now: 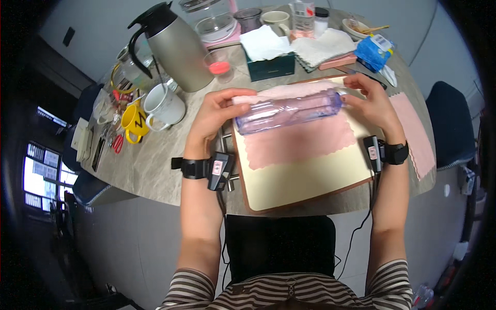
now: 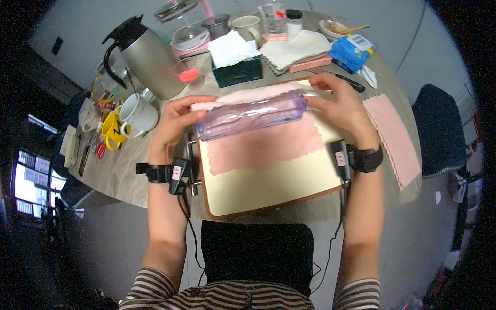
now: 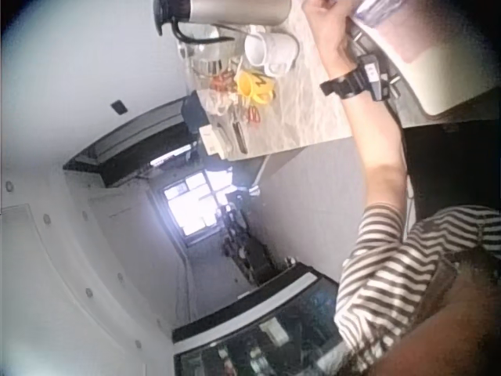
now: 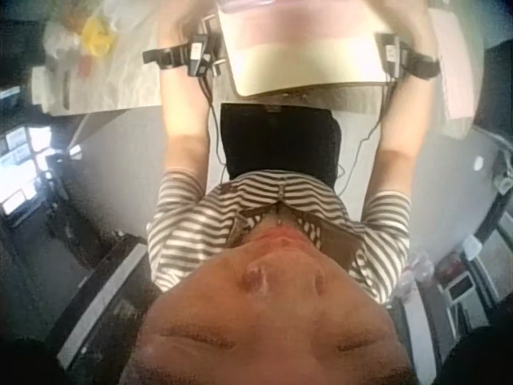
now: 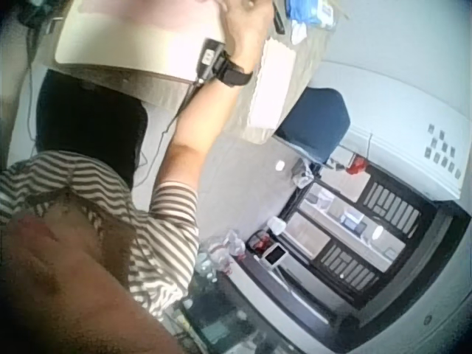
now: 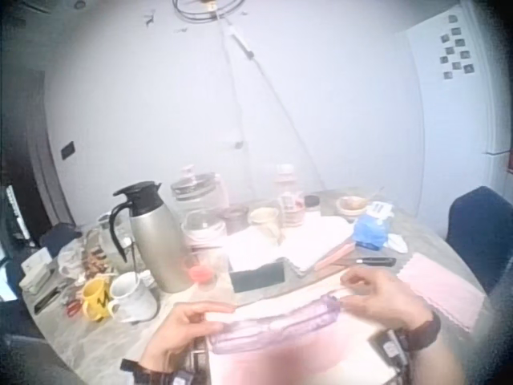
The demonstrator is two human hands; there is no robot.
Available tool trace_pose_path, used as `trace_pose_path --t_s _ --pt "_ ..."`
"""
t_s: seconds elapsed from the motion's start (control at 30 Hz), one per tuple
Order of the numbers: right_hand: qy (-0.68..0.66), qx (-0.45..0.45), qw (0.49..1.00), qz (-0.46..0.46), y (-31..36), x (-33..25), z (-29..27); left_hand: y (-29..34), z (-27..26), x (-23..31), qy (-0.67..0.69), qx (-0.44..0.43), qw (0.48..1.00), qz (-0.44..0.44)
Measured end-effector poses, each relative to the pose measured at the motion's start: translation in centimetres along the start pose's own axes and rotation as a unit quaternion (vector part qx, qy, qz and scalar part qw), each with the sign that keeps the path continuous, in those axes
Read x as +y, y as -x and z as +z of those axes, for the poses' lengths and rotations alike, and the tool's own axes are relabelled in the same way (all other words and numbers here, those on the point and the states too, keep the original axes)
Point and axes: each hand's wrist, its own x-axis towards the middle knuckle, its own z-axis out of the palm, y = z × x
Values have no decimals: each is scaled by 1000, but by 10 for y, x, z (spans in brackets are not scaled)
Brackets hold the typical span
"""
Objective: The person rolls a pink towel around a purple water bottle on a white board by hand.
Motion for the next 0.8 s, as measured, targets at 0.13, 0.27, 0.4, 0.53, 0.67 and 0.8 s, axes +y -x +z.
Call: trace_pose_path --t_s 0.13,0.27,0.4,0.53,0.67,0.8 --pt "-69 -63 996 -15 -3 9 9 -3 5 -4 -15 1 1000 4" --pt "-178 -77 981 -16 -7 13 14 -3 -3 -9 26 75 997 8" --pt "-207 -103 973 -10 -4 12 12 -8 -9 -13 93 70 993 -4" --pt "-201 -80 976 -3 -1 17 11 -6 10 -8 7 22 997 74" --pt "-149 -56 987 -23 -5 18 17 -6 10 -12 -103 -9 994 35" --pt "-144 -20 989 -28 -4 19 10 -9 12 -12 -60 40 996 58"
